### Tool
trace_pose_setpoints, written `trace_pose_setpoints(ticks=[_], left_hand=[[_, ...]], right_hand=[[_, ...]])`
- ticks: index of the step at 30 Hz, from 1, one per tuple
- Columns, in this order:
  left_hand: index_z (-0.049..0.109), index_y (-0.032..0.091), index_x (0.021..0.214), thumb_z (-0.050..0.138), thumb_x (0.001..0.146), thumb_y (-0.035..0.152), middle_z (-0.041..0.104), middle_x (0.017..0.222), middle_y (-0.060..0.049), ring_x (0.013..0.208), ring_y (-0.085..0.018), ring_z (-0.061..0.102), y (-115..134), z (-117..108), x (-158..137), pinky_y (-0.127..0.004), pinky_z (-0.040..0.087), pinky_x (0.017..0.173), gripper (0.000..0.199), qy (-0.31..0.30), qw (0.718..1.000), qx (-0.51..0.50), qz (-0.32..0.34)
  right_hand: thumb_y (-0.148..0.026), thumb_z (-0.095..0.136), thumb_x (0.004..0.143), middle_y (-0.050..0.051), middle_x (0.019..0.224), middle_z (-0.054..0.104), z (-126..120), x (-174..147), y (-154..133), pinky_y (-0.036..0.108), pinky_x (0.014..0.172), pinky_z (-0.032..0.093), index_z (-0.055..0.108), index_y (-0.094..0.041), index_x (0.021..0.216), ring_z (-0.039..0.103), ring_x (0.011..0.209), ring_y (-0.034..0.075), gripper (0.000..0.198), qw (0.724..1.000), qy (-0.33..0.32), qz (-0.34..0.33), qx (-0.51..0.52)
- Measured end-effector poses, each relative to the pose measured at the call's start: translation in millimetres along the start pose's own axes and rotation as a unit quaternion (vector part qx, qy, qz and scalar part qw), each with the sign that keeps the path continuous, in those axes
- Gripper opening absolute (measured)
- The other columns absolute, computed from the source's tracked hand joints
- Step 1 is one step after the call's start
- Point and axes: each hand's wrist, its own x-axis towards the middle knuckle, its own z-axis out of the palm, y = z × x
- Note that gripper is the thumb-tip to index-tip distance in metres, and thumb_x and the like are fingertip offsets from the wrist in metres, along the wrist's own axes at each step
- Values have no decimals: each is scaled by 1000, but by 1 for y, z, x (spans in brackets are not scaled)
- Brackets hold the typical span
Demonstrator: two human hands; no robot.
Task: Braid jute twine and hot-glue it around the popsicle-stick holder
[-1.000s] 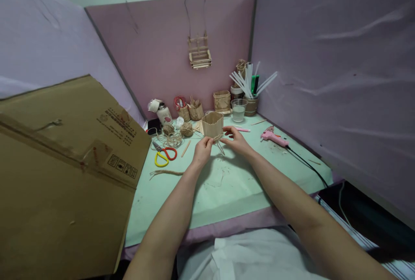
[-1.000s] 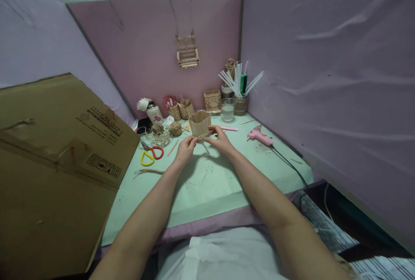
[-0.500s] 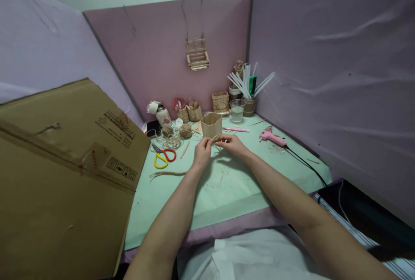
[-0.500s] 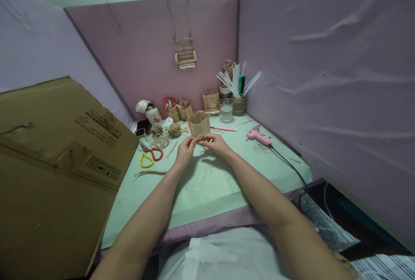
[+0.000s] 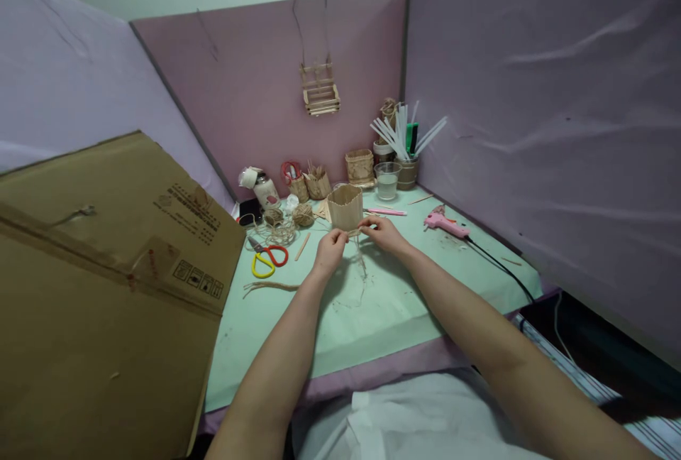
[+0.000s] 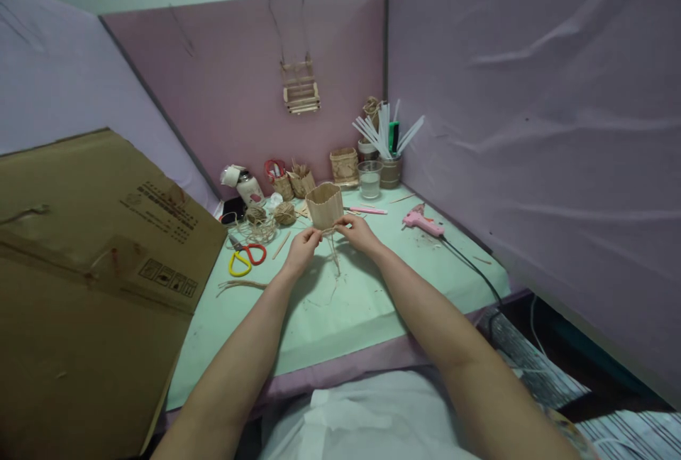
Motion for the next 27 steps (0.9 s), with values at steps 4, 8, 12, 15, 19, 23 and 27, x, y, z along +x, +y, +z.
trace_pose_setpoints(ticks=[4,8,12,15,19,23,27], left_hand=[[51,19,69,40,86,39,51,65,2,68,-14,47,-3,-3,3,-24,34,63,28,85,996,2,-8],[52,19,75,42,88,39,53,69,1,70,-14,49,-2,-2,0,-24,37,66,27,121,992,-20,20],[53,19,76,42,90,37,55,71,0,71,-14,50,4,4,-6,-23,39,68,25,102,993,-36,44],[54,18,76,44,90,38,54,70,1,70,-13,49,7,8,-10,-23,39,67,26,82,994,-46,59],[55,19,75,46,90,40,48,61,3,64,-13,46,10,10,-14,-24,38,64,28,49,996,-40,58],[55,19,69,48,89,42,51,59,2,62,-13,47,14,8,-16,-24,38,65,32,23,996,-52,66],[58,18,66,49,87,44,55,59,1,59,-12,46,14,7,-16,-25,37,63,35,11,996,-68,54]], right_hand=[[-29,57,77,7,93,68,-6,2,6,44,93,43,70,-20,86,59,94,25,18,996,85,10,-36],[-23,61,70,9,108,63,-6,-2,-3,47,104,34,70,-22,94,52,109,28,25,992,118,-6,-49],[-34,63,75,5,88,66,6,-8,-22,40,92,44,69,-22,77,59,91,23,14,999,43,-31,-9],[-43,68,73,3,80,68,14,-12,-29,35,80,49,70,-22,73,61,80,20,21,999,-9,-26,37],[-47,70,71,3,77,68,18,-14,-29,34,77,49,69,-20,72,62,79,20,26,995,-13,-7,98],[-46,71,70,2,75,68,17,-15,-29,34,79,49,69,-19,71,63,78,19,27,990,3,10,141],[-44,74,68,3,75,69,17,-17,-31,34,80,48,71,-19,72,62,77,19,25,985,2,26,169]])
